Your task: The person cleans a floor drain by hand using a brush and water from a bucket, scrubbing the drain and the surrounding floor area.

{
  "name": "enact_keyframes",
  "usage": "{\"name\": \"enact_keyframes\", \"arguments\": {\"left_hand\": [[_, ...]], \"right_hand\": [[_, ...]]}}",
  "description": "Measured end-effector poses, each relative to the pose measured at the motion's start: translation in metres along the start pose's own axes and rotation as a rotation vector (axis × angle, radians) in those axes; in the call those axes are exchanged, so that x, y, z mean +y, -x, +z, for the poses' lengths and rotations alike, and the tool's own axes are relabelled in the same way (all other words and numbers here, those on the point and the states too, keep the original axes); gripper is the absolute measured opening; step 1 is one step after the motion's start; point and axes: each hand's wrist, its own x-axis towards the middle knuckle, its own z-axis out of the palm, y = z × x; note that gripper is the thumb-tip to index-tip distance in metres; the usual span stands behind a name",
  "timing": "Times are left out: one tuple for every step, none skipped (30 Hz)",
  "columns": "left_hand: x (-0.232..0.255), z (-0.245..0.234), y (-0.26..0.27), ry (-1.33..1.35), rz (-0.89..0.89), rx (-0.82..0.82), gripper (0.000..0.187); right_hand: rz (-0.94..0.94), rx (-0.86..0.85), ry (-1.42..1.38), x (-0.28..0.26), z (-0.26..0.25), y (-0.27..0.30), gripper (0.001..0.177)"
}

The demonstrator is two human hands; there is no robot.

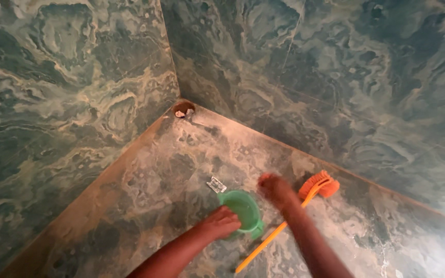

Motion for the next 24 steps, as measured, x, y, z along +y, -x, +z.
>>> {"name": "enact_keyframes", "arguments": {"left_hand": [[-0.002,0.007,-0.001,-0.001,0.001,0.0,0.029],[-0.004,0.02,-0.007,-0.084,-0.035,-0.164,0.021],[-0.005,0.038,-0.014,-0.166,-0.072,-0.328,0.014],[-0.007,0.055,-0.021,-0.249,-0.109,-0.492,0.009],[-0.008,0.068,-0.026,-0.332,-0.146,-0.658,0.011],[-0.01,0.076,-0.028,-0.414,-0.182,-0.824,0.017],[-0.011,0.081,-0.03,-0.416,-0.185,-0.822,0.017],[-0.011,0.083,-0.034,-0.375,-0.212,-0.772,0.017],[-0.013,0.081,-0.037,-0.337,-0.235,-0.722,0.017],[-0.015,0.077,-0.039,-0.341,-0.236,-0.722,0.017],[-0.015,0.07,-0.039,-0.394,-0.206,-0.562,0.012],[-0.015,0.062,-0.041,-0.445,-0.176,-0.402,0.012],[-0.013,0.055,-0.042,-0.445,-0.185,-0.406,0.012],[-0.013,0.048,-0.044,-0.429,-0.187,-0.427,0.012],[-0.016,0.04,-0.048,-0.42,-0.186,-0.441,0.013],[-0.019,0.032,-0.05,-0.426,-0.192,-0.438,0.013],[-0.019,0.025,-0.05,-0.4,-0.211,-0.513,0.011],[-0.018,0.019,-0.047,-0.372,-0.23,-0.587,0.01],[-0.016,0.013,-0.04,-0.371,-0.236,-0.588,0.01],[-0.015,0.005,-0.028,-0.346,-0.181,-0.417,0.006],[-0.017,0.0,-0.02,-0.32,-0.118,-0.243,0.007],[-0.019,-0.002,-0.015,-0.319,-0.115,-0.241,0.007],[-0.022,-0.003,-0.01,-0.29,-0.108,-0.226,0.007],[-0.025,-0.004,-0.005,-0.261,-0.101,-0.211,0.01]], "right_hand": [[0.133,-0.048,-0.05,0.027,0.004,0.007,0.01],[0.222,-0.064,-0.094,0.05,0.006,0.012,0.01],[0.286,-0.056,-0.145,0.071,0.007,0.012,0.011],[0.329,-0.026,-0.201,0.088,0.006,0.009,0.012],[0.331,0.029,-0.252,0.101,0.006,0.002,0.013],[0.325,0.089,-0.304,0.109,0.005,-0.005,0.015],[0.296,0.128,-0.341,0.115,0.005,-0.012,0.016],[0.246,0.118,-0.35,0.12,0.006,-0.018,0.018],[0.143,0.052,-0.343,0.122,0.007,-0.023,0.024],[0.141,0.049,-0.343,0.118,0.005,-0.028,0.024],[0.247,-0.03,-0.451,0.109,0.002,-0.035,0.023],[0.353,-0.112,-0.558,0.096,0.003,-0.047,0.025],[0.298,-0.184,-0.549,0.085,0.005,-0.056,0.026],[0.243,-0.256,-0.539,0.07,0.005,-0.063,0.026],[0.304,-0.396,-0.722,0.045,0.006,-0.075,0.027],[0.366,-0.537,-0.905,0.017,0.007,-0.086,0.031],[0.255,-0.544,-0.881,-0.008,0.012,-0.094,0.025],[0.145,-0.55,-0.855,-0.033,0.017,-0.101,0.02],[0.073,-0.359,-0.651,-0.06,0.019,-0.107,0.027],[0.004,-0.171,-0.443,-0.08,0.021,-0.11,0.035],[0.001,-0.17,-0.442,-0.094,0.021,-0.111,0.035],[-0.112,-0.029,-0.283,-0.106,0.017,-0.113,0.036],[-0.22,0.111,-0.122,-0.112,0.013,-0.114,0.039],[-0.222,0.111,-0.121,-0.114,0.006,-0.113,0.039]]}}
